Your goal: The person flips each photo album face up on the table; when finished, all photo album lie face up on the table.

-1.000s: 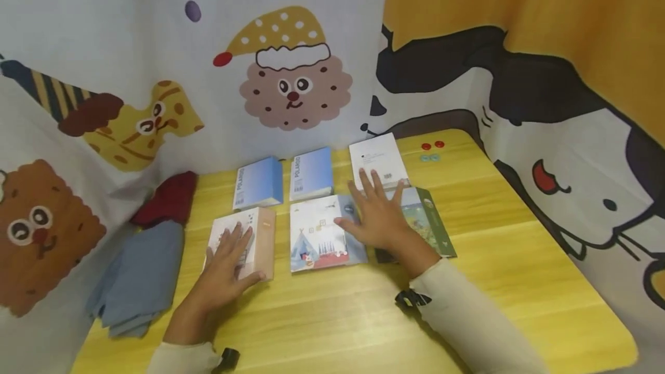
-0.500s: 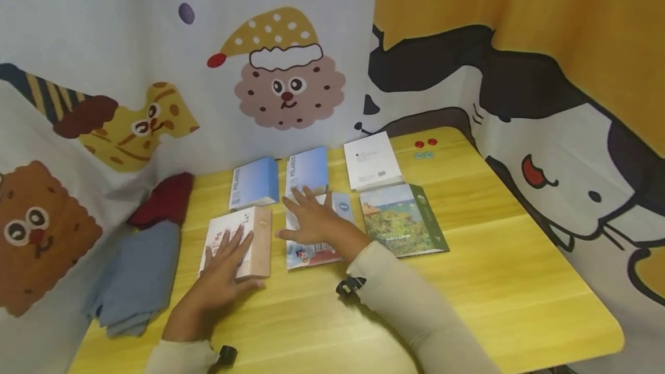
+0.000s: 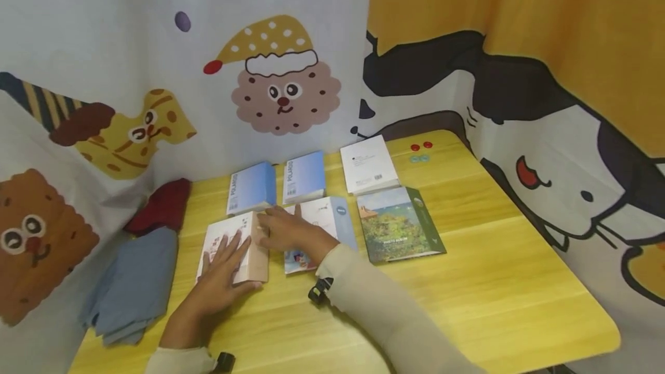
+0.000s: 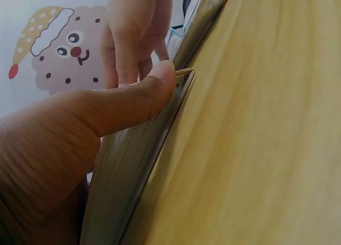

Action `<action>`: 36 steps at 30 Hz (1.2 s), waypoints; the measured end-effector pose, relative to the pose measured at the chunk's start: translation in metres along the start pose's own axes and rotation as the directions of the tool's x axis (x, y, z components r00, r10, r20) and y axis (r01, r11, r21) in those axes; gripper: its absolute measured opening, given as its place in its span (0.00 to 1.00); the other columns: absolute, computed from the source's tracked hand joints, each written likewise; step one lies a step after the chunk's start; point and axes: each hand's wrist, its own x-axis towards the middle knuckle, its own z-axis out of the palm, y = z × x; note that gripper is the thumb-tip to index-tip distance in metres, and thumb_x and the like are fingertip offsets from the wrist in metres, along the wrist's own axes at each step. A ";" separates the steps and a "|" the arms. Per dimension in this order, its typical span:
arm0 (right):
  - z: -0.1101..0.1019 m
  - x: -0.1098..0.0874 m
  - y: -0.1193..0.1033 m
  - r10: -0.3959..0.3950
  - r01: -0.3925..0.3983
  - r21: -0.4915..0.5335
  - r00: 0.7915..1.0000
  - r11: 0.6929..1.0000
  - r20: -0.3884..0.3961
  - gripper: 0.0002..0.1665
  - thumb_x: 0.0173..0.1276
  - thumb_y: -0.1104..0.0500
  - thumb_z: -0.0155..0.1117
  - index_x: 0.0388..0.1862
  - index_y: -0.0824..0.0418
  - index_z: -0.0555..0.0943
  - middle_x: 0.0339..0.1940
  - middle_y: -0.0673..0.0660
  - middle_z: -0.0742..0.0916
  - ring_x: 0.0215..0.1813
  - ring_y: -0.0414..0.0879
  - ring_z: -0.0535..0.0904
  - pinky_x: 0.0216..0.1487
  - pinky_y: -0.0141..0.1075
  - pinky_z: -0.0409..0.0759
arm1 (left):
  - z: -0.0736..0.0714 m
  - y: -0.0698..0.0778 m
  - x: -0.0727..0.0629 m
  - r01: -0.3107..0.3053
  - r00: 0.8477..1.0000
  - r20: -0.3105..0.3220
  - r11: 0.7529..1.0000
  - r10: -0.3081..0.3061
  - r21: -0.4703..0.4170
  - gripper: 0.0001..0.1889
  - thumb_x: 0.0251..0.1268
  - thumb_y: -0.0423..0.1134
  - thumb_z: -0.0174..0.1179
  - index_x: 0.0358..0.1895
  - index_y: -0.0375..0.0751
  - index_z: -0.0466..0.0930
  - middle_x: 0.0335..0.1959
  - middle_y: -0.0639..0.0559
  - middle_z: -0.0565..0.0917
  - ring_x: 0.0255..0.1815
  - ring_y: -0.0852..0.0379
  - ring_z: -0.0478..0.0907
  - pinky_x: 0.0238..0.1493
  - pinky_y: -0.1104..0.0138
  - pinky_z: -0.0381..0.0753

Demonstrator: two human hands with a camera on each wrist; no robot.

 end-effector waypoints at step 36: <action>0.015 0.002 0.007 -0.020 0.019 -0.012 0.996 1.000 -0.091 0.52 0.77 0.30 0.64 0.90 0.50 0.62 0.92 0.56 0.64 0.91 0.61 0.58 0.90 0.70 0.41 | 0.002 -0.012 0.000 -0.069 0.993 -0.106 0.982 0.051 -0.174 0.56 0.59 0.50 0.82 0.89 0.48 0.60 0.91 0.35 0.53 0.90 0.19 0.41 0.73 0.12 0.35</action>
